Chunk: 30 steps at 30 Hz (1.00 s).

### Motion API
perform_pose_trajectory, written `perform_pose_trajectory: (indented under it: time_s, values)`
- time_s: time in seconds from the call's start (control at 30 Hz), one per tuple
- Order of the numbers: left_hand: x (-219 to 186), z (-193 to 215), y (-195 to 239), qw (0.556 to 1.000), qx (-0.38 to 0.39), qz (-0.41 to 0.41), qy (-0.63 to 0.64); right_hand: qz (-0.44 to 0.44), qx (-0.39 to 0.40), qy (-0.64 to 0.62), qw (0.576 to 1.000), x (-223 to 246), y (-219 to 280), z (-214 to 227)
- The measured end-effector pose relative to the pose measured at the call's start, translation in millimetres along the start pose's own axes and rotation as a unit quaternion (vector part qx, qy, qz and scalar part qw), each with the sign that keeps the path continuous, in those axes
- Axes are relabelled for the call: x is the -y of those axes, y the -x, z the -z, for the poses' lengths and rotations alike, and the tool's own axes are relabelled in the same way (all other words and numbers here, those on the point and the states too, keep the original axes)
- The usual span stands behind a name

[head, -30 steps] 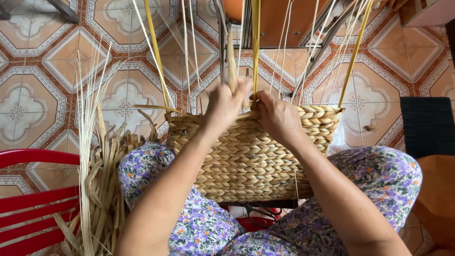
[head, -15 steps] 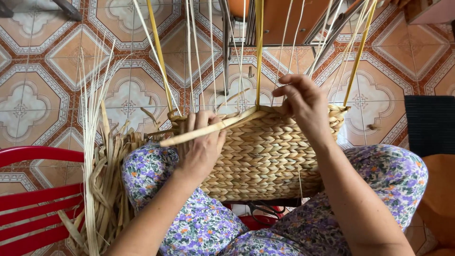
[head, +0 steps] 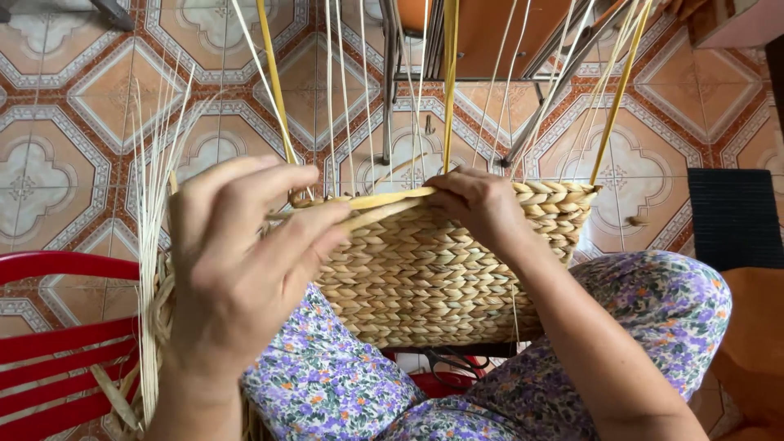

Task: The person sits on the floor weaving a basket from dried palm strips, folding and threading strips over and under the woven wall to build up the rim. They pull strips tight, bend them around the edge, and reach to a pile of spare strips beside them to continue weaving.

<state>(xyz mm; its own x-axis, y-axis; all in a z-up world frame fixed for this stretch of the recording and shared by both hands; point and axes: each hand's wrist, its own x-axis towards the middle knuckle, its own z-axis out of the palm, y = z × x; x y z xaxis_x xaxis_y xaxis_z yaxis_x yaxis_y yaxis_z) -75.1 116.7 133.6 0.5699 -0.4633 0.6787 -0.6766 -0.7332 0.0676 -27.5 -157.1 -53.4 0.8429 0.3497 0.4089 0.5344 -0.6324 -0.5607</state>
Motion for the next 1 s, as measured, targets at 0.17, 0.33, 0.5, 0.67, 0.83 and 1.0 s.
perform_pose_trajectory:
  time_s: [0.17,0.33,0.5,0.67,0.83,1.0]
  values:
    - [-22.7,-83.7,19.4,0.985,0.033,0.07,0.152,-0.093,-0.03,-0.03,0.995,7.8,-6.8,-3.9]
    - [8.8,-186.9,8.5,0.824,0.435,0.293,0.213,-0.151,-0.018,-0.109,0.982,9.7,-4.6,1.3]
    - [8.9,-218.4,26.5,0.921,0.125,0.137,0.343,-0.254,-0.036,-0.274,0.927,8.5,-7.3,0.0]
    - [-7.5,-170.6,45.0,0.953,0.014,0.028,0.303,-0.178,-0.025,-0.065,0.982,4.9,-3.0,-17.8]
    - [14.6,-172.3,73.5,0.963,0.132,0.165,0.169,-0.132,-0.008,-0.041,0.99,27.8,-7.2,-7.7]
    - [8.1,-166.5,76.7,0.98,0.092,0.132,0.121,-0.221,-0.036,-0.097,0.97,22.8,-4.4,-16.0]
